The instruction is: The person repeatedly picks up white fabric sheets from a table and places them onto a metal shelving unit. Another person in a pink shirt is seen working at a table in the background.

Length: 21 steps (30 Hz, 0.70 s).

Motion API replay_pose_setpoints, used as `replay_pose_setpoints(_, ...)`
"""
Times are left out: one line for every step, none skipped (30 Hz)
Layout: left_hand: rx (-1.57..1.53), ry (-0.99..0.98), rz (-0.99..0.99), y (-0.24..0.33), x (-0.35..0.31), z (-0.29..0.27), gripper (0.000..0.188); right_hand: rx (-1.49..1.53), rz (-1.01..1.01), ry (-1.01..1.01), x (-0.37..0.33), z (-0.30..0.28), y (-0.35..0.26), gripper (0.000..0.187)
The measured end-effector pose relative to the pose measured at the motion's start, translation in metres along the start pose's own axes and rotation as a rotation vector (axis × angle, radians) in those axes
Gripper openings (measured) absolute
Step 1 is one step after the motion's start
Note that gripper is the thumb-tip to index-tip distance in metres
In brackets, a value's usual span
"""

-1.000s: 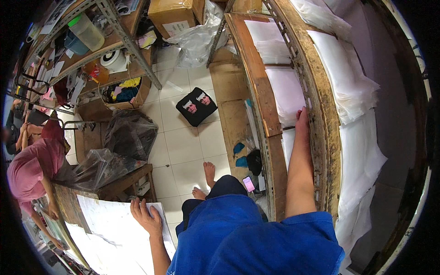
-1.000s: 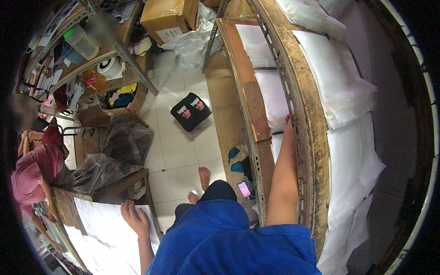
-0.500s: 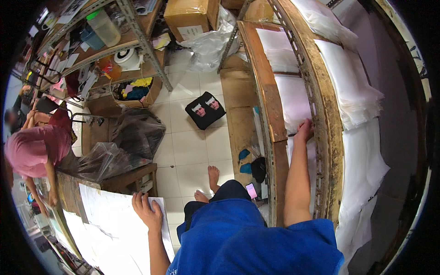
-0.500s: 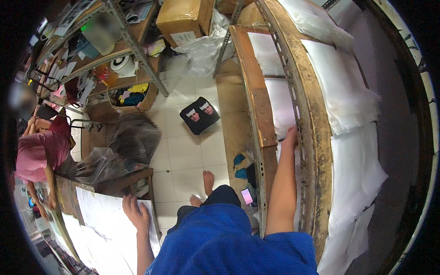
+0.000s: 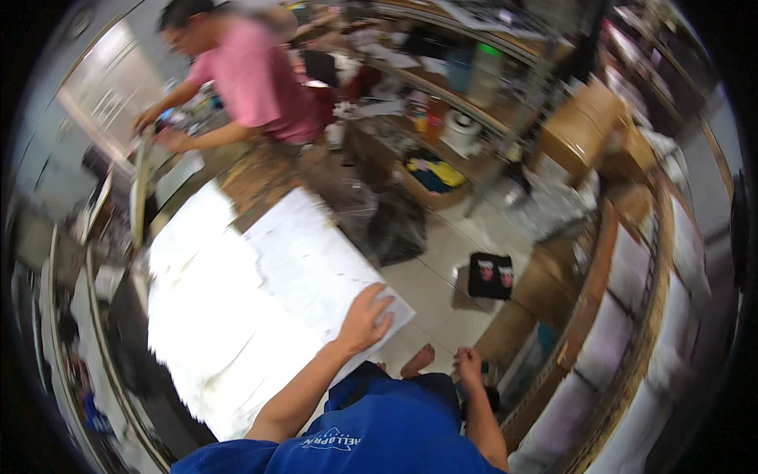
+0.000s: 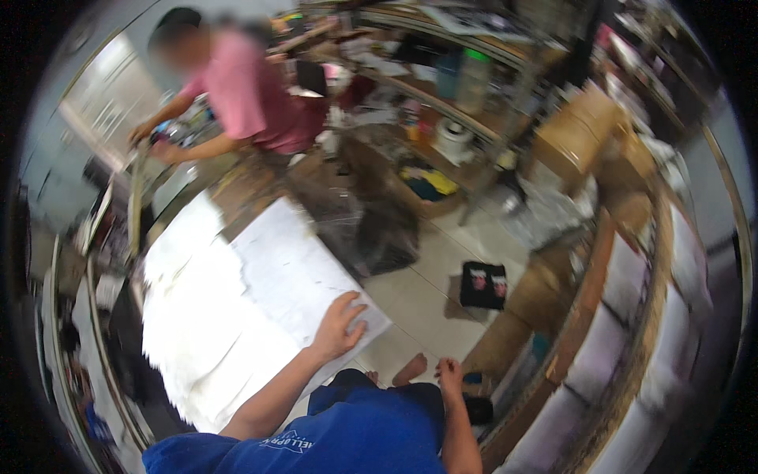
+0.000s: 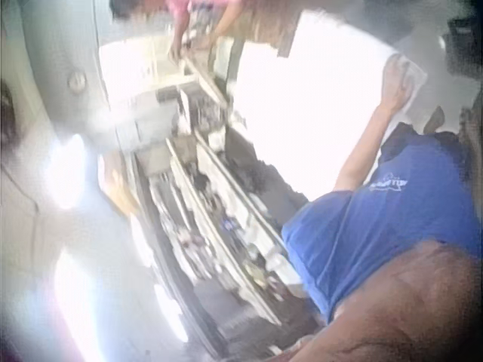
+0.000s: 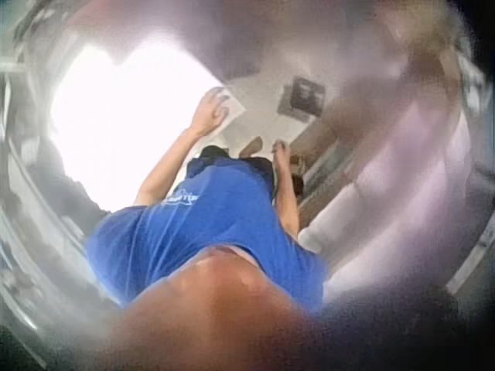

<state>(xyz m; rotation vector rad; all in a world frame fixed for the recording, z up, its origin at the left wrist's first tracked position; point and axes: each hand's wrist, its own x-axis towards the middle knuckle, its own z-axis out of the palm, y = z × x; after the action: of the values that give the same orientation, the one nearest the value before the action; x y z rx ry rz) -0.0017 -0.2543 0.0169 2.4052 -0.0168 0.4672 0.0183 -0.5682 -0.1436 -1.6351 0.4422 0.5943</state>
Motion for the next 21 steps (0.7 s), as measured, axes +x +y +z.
replay_pose_setpoints(0.016,0.011,0.023,0.004,-0.004,-0.013,0.034,-0.093,0.056,-0.072,0.004,0.006,0.024,0.024)
replay_pose_setpoints(0.029,0.015,0.052,0.004,-0.011,-0.027,0.034,-0.065,0.107,-0.087,-0.002,0.017,0.042,0.028)
replay_pose_setpoints(0.072,0.041,0.017,0.002,-0.024,-0.045,0.034,-0.167,0.132,-0.144,-0.004,0.024,0.052,0.030)
replay_pose_setpoints(0.110,0.066,-0.018,0.000,-0.039,-0.061,0.034,-0.273,0.154,-0.193,-0.006,0.025,0.066,0.032)
replay_pose_setpoints(0.142,0.082,-0.039,0.002,-0.049,-0.077,0.035,-0.409,0.076,-0.157,0.019,0.015,0.120,0.036)
replay_pose_setpoints(0.184,0.105,-0.080,-0.004,-0.066,-0.092,0.036,-0.438,0.096,-0.183,0.023,0.015,0.138,0.037)
replay_pose_setpoints(0.224,0.129,-0.148,-0.006,-0.082,-0.107,0.036,-0.468,0.117,-0.202,0.023,0.014,0.147,0.038)
replay_pose_setpoints(0.262,0.151,-0.208,-0.006,-0.096,-0.123,0.037,-0.492,0.118,-0.217,0.024,0.010,0.157,0.038)
replay_pose_setpoints(0.300,0.172,-0.263,-0.008,-0.109,-0.138,0.037,-0.511,0.115,-0.230,0.026,0.008,0.164,0.038)
replay_pose_setpoints(0.347,0.190,-0.314,-0.014,-0.125,-0.146,0.040,-0.523,0.111,-0.238,0.030,0.011,0.165,0.038)
replay_pose_setpoints(0.388,0.204,-0.344,-0.017,-0.138,-0.153,0.040,-0.520,0.146,-0.233,0.022,0.021,0.147,0.038)
replay_pose_setpoints(0.433,0.210,-0.382,-0.018,-0.149,-0.158,0.039,-0.518,0.190,-0.233,0.004,0.030,0.122,0.037)
replay_pose_setpoints(0.466,0.223,-0.418,-0.020,-0.162,-0.162,0.039,-0.522,0.229,-0.223,-0.013,0.040,0.098,0.037)
replay_pose_setpoints(0.479,0.204,-0.436,-0.024,-0.171,-0.161,0.040,-0.513,0.185,-0.210,-0.014,0.041,0.097,0.035)
replay_pose_setpoints(0.466,0.186,-0.427,-0.025,-0.175,-0.159,0.040,-0.520,0.174,-0.208,-0.014,0.041,0.097,0.035)
replay_pose_setpoints(0.459,0.166,-0.423,-0.026,-0.179,-0.158,0.040,-0.527,0.167,-0.214,-0.015,0.046,0.095,0.035)
replay_pose_setpoints(0.452,0.146,-0.418,-0.026,-0.182,-0.157,0.040,-0.534,0.159,-0.219,-0.016,0.050,0.093,0.034)
replay_pose_setpoints(0.432,0.147,-0.396,-0.027,-0.181,-0.156,0.040,-0.537,0.162,-0.207,-0.018,0.052,0.091,0.035)
replay_pose_setpoints(0.415,0.143,-0.377,-0.026,-0.181,-0.155,0.041,-0.534,0.147,-0.214,-0.020,0.055,0.095,0.035)
replay_pose_setpoints(0.398,0.139,-0.357,-0.025,-0.180,-0.155,0.041,-0.530,0.132,-0.219,-0.023,0.055,0.100,0.035)
replay_pose_setpoints(0.384,0.147,-0.347,-0.024,-0.178,-0.157,0.040,-0.526,0.116,-0.224,-0.026,0.054,0.104,0.036)
